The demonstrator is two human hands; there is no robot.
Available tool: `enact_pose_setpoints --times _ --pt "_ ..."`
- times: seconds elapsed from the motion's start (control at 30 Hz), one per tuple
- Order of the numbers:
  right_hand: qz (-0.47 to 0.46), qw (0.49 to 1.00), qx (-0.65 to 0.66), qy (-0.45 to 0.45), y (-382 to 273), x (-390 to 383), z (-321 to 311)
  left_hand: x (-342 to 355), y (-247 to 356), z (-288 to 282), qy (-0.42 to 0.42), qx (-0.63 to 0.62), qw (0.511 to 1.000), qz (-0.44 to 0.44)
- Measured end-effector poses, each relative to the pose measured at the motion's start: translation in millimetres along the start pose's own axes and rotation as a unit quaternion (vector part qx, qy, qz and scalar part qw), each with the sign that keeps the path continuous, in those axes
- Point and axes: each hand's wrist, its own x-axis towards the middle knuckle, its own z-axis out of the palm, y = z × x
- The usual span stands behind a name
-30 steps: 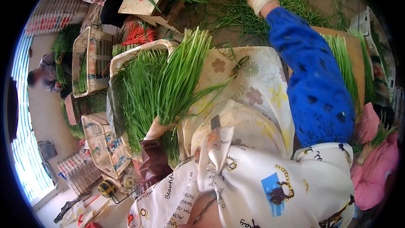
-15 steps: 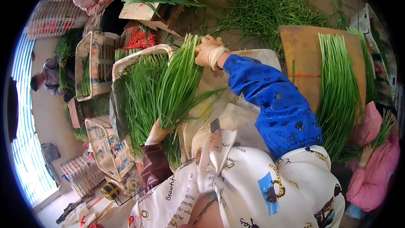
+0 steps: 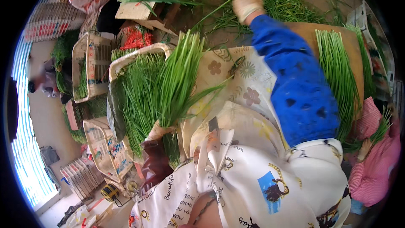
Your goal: The person sorts and bundles green onions by hand, then secures each bundle with a rubber band.
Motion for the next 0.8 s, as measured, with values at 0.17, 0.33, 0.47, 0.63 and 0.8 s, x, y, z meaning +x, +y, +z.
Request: enact_pose_setpoints --times 0.17,0.33,0.47,0.63,0.8 --pt "-0.175 0.935 0.246 -0.186 12.3 -60.0 -13.1 7.4 -10.9 1.3 0.031 -0.031 0.998 -0.035" --pt "-0.352 0.858 0.006 -0.374 -70.7 -157.7 -34.3 5.1 10.7 8.2 0.019 -0.025 0.999 -0.04" --pt "-0.408 0.889 0.157 -0.138 -73.3 -172.0 21.6 0.3 9.0 -2.3 0.039 0.034 0.999 -0.003" --pt "-0.309 0.903 0.182 -0.238 -36.3 -108.4 -16.9 -11.9 7.6 -14.5 0.114 0.186 0.973 0.077" --pt "0.117 0.861 0.396 -0.298 -2.4 -57.5 -34.2 -19.1 4.4 -16.8 0.158 0.311 0.932 0.095"
